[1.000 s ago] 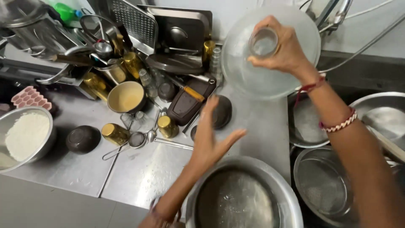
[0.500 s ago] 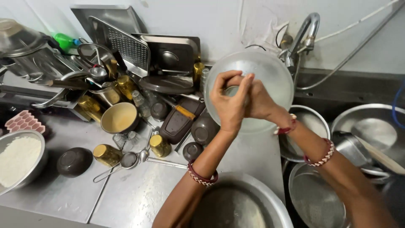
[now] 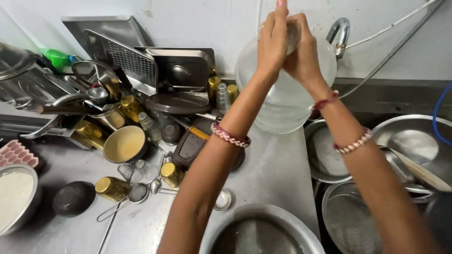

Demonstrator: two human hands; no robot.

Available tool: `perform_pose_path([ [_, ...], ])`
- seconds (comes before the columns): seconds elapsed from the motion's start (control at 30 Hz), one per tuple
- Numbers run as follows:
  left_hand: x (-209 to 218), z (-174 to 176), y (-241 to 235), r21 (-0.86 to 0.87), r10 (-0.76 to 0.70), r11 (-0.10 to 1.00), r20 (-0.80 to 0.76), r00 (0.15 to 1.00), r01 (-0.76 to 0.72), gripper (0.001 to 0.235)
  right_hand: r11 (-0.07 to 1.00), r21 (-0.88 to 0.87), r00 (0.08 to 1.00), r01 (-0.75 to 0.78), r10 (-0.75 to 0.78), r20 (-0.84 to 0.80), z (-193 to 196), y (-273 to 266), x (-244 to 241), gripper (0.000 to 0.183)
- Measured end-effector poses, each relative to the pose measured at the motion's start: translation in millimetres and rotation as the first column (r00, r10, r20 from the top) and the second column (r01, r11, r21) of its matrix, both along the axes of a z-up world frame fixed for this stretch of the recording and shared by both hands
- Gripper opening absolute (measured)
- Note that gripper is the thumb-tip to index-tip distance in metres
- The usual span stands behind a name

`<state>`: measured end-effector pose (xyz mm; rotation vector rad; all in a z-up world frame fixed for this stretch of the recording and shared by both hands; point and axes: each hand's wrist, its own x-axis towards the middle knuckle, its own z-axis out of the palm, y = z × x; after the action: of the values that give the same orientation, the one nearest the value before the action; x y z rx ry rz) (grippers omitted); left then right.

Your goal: The person secures a pressure cooker lid on a gas stove, then moves to a prep area to transfer cooked pasta from a colander into a bowl. They pour water from a large dispenser into a pot and rinse several small glasses under a tap before placing them in a tray.

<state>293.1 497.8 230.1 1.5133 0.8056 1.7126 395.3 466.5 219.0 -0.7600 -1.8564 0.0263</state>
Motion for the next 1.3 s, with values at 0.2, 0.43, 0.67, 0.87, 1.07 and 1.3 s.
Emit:
perform_pose_path([
  [0.2,-22.2,-23.0,-22.8,-0.034,-0.022,0.999,-0.055,0.998,0.02,0.087,0.942,-0.224,0.968,-0.25,0.233,-0.098,19.4,23.0,19.5,0.04],
  [0.43,-7.0,-42.5,0.4,0.063,-0.03,0.997,-0.142,0.989,0.04,0.087,0.906,-0.326,0.961,-0.268,0.277,-0.022,22.3,-6.5,16.9,0.044],
  [0.67,-22.3,-36.6,-43.9,0.392,-0.193,0.882,-0.201,0.96,0.26,0.11,0.962,-0.054,0.953,-0.268,0.257,-0.16,-11.2,-31.0,5.9,0.043],
  [0.87,-41.9,-57.0,-143.0,0.259,-0.086,0.96,-0.097,0.992,0.109,0.08,0.989,-0.097,0.994,-0.11,0.107,-0.036,-25.4,-114.6,-21.6,0.043],
  [1.07,-30.2,-32.8,-166.6,0.187,-0.003,0.982,-0.059,0.998,0.014,0.081,0.953,-0.235,0.98,-0.19,0.171,-0.1,-8.3,-123.4,-12.1,0.041],
  [1.3,-0.8,-10.9,-104.4,0.214,0.064,0.976,-0.095,0.993,-0.043,0.083,0.914,-0.219,0.939,-0.341,0.319,-0.127,8.5,-65.8,19.9,0.036],
])
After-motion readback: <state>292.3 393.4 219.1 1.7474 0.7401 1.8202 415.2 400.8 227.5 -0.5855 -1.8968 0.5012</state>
